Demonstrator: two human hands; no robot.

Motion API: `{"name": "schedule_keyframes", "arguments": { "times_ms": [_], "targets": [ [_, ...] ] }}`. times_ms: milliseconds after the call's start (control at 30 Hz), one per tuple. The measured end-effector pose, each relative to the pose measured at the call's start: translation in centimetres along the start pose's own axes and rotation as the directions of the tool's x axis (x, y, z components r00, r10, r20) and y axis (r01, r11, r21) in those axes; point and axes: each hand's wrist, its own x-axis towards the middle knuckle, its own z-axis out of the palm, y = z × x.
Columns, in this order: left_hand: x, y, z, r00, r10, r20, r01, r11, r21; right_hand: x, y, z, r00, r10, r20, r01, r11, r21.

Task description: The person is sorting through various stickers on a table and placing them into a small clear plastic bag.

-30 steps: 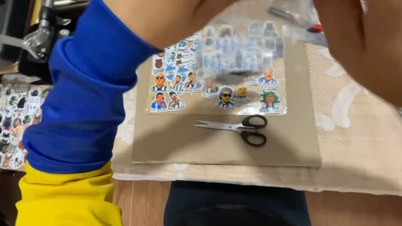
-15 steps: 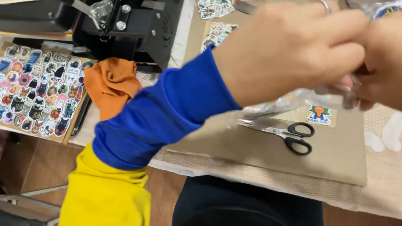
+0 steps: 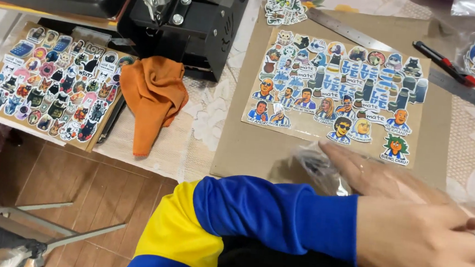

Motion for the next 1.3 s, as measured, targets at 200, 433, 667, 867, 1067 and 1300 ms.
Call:
{"name": "schedule_keyframes", "arguments": {
  "times_ms": [200, 433, 667, 867, 1067, 1300],
  "targets": [
    [-1.5, -6.3, -10.7, 0.932, -0.103, 0.347, -0.019, 0.944, 0.331, 7.4, -13.5, 4.9, 0.978, 0.205, 0.024, -0.205, 0.954, 0.218],
    [-8.1, -15.5, -10.3, 0.229, -0.940, 0.254, 0.833, 0.054, -0.550, 9.0, -14.0, 4.1, 0.995, 0.098, -0.022, -0.063, 0.781, 0.621],
    [-10.0, -17.7, -5.5, 0.172, -0.748, 0.641, 0.589, -0.443, -0.676, 11.4, -9.4, 5.4, 0.978, 0.119, -0.172, 0.076, 0.565, 0.822],
    [-13.5, -19.0, -4.5, 0.145, -0.754, 0.641, 0.650, -0.416, -0.637, 12.7, -12.4, 5.3, 0.812, 0.570, -0.124, -0.206, 0.479, 0.853],
    [-13.7, -17.7, -3.1, 0.365, -0.804, 0.468, 0.844, 0.075, -0.530, 12.9, -9.5, 6.9, 0.776, 0.586, -0.234, -0.298, 0.667, 0.683],
    [-14.8, -16.9, -1.5, 0.343, -0.824, 0.450, 0.820, 0.029, -0.572, 13.0, -8.8, 8.7, 0.688, 0.703, -0.179, -0.403, 0.575, 0.712]
  ]
}}
